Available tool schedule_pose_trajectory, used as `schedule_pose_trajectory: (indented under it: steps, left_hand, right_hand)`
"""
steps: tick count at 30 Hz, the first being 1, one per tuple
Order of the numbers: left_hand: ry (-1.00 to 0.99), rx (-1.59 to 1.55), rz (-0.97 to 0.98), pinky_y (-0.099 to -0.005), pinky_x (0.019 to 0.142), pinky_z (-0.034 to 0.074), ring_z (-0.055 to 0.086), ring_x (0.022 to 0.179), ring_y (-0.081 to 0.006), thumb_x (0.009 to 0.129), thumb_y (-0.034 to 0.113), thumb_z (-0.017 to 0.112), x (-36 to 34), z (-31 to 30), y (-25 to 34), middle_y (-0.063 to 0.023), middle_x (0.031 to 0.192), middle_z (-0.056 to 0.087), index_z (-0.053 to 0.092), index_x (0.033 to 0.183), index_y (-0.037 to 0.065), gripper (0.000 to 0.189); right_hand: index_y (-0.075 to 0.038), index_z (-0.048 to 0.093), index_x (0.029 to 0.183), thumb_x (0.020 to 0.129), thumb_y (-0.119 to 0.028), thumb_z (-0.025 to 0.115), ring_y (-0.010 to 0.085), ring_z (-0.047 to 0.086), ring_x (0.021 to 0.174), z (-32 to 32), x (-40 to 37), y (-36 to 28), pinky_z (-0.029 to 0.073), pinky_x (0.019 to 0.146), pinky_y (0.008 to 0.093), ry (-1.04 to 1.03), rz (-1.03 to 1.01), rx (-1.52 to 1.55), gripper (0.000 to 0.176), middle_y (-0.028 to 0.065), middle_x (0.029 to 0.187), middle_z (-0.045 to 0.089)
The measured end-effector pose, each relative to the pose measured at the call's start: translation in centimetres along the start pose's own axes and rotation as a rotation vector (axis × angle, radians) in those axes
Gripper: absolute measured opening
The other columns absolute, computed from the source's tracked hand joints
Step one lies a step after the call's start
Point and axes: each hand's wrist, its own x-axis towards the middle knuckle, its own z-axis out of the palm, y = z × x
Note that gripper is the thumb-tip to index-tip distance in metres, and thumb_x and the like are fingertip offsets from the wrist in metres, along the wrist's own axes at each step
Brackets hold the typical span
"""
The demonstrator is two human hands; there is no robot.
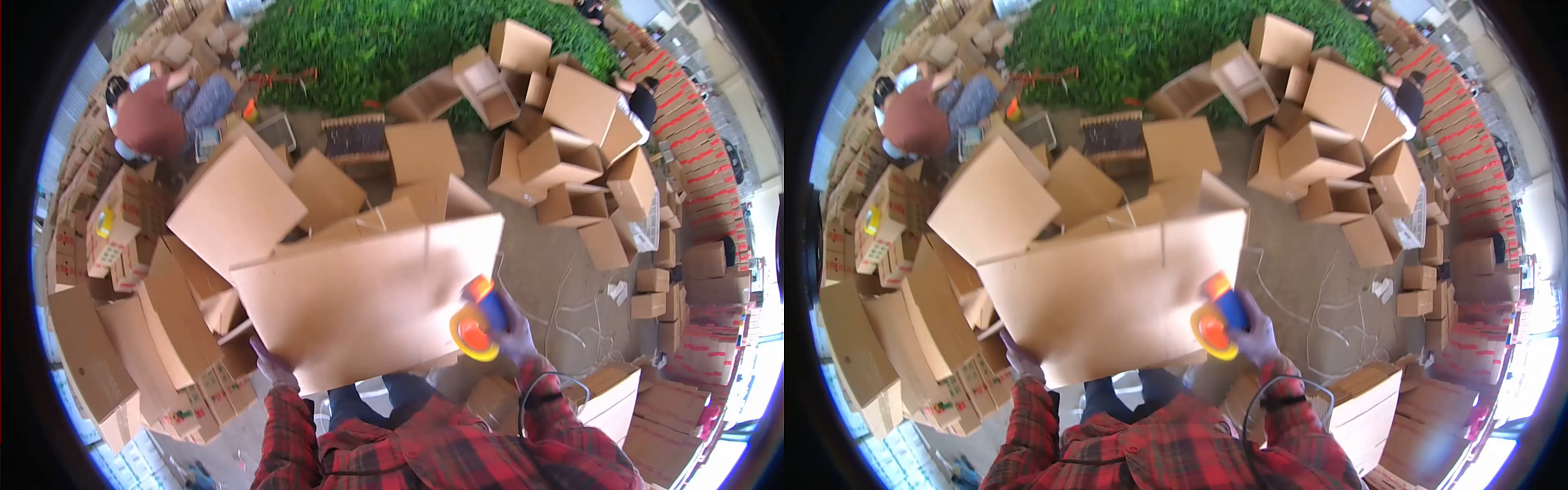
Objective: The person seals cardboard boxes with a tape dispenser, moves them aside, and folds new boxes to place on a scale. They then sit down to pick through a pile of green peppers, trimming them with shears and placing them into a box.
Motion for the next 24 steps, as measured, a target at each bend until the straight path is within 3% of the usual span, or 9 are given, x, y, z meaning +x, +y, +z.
schedule_pose_trajectory:
  steps: [1, 3, 7, 8, 14, 17, 18, 22, 24]
  left_hand:
    - [-0.019, -0.049, 0.071, -0.0343, 0.084, 0.052, 0.063, 0.096, -0.0203, 0.094, 0.064, 0.05, 0.4, 0.1, 1.1, -0.0099, 0.11, 0.066, 0.063, 0.12, -0.004, 0.075]
    - [-0.074, -0.147, 0.163, -0.034, 0.085, 0.051, 0.063, 0.096, -0.0201, 0.094, 0.063, 0.05, 1.1, 1.4, 3.2, -0.0099, 0.108, 0.067, 0.064, 0.12, -0.003, 0.072]
    - [-0.226, -0.102, 0.197, -0.0333, 0.084, 0.051, 0.064, 0.094, -0.0194, 0.097, 0.058, 0.048, 1.8, 3.7, 6.9, -0.0084, 0.107, 0.068, 0.064, 0.119, -0.001, 0.065]
    - [-0.302, -0.076, 0.207, -0.0329, 0.083, 0.051, 0.064, 0.096, -0.0187, 0.099, 0.054, 0.044, 3.0, 3.6, 6.6, -0.0068, 0.108, 0.068, 0.065, 0.119, 0.002, 0.06]
    - [-0.452, 0.063, 0.179, -0.0329, 0.09, 0.049, 0.062, 0.101, -0.0205, 0.103, 0.041, 0.044, 6.8, 3.8, 5.3, -0.0091, 0.112, 0.065, 0.06, 0.124, 0.0, 0.048]
    - [-0.474, 0.118, 0.676, -0.0334, 0.096, 0.045, 0.059, 0.108, -0.0219, 0.103, 0.03, 0.047, 9.0, 2.8, 8.0, -0.0113, 0.119, 0.062, 0.057, 0.126, -0.002, 0.041]
    - [-0.498, 0.007, 0.629, -0.035, 0.098, 0.044, 0.056, 0.111, -0.0228, 0.103, 0.022, 0.046, 5.0, 2.7, 14.0, -0.0122, 0.121, 0.06, 0.057, 0.125, -0.002, 0.035]
    - [-1.054, 0.855, 1.356, -0.0398, 0.094, 0.048, 0.063, 0.102, -0.0319, 0.098, 0.037, 0.052, -6.6, 3.0, 27.6, -0.0144, 0.11, 0.067, 0.064, 0.12, 0.006, 0.04]
    - [-1.353, 1.382, 1.206, -0.0405, 0.094, 0.048, 0.064, 0.104, -0.0307, 0.097, 0.047, 0.05, -5.6, 3.5, 27.0, -0.0112, 0.113, 0.067, 0.064, 0.123, 0.011, 0.046]
  right_hand:
    - [-0.007, 0.042, 0.145, 0.073, -0.036, 0.074, 0.0279, 0.069, 0.098, -0.8, -1.1, -6.0, 0.026, 0.117, 0.0537, -0.091, -0.238, -0.447, 0.084, 0.0148, 0.106, 0.069]
    - [-0.011, 0.053, 0.137, 0.068, -0.037, 0.077, 0.0276, 0.069, 0.087, -1.0, -2.6, -16.7, 0.019, 0.115, 0.0644, -0.366, -0.363, -0.7, 0.077, 0.0149, 0.103, 0.069]
    - [-0.019, 0.056, 0.133, 0.068, -0.047, 0.077, 0.0237, 0.068, 0.071, 2.7, -2.6, -25.7, 0.016, 0.111, 0.0731, -0.348, -0.917, -0.774, 0.074, 0.0054, 0.081, 0.068]
    - [-0.02, 0.054, 0.136, 0.067, -0.046, 0.076, 0.0277, 0.067, 0.069, 3.7, -2.0, -26.7, 0.034, 0.106, 0.0622, -0.392, -0.893, -0.712, 0.077, 0.0083, 0.081, 0.068]
    - [-0.011, 0.04, 0.145, 0.071, -0.05, 0.069, 0.0321, 0.067, 0.086, 9.9, 0.2, -27.2, 0.041, 0.102, 0.0455, -0.622, -0.535, -0.818, 0.088, 0.0127, 0.094, 0.07]
    - [-0.01, 0.038, 0.146, 0.071, -0.049, 0.069, 0.0312, 0.067, 0.088, 12.8, -0.9, -26.1, 0.04, 0.104, 0.0475, -0.628, -0.655, -0.883, 0.09, 0.0131, 0.088, 0.069]
    - [-0.01, 0.036, 0.147, 0.072, -0.048, 0.068, 0.0307, 0.067, 0.087, 14.1, -1.4, -25.1, 0.036, 0.108, 0.0476, -0.61, -0.714, -0.87, 0.089, 0.0127, 0.087, 0.068]
    - [-0.012, 0.032, 0.15, 0.077, -0.05, 0.063, 0.0287, 0.068, 0.087, 20.1, -4.5, -26.1, 0.026, 0.115, 0.0476, -0.7, -0.736, -0.972, 0.088, 0.0125, 0.086, 0.067]
    - [-0.013, 0.03, 0.15, 0.08, -0.052, 0.061, 0.0293, 0.068, 0.088, 22.0, -6.4, -25.9, 0.025, 0.116, 0.0476, -0.702, -0.732, -0.931, 0.087, 0.0121, 0.086, 0.068]
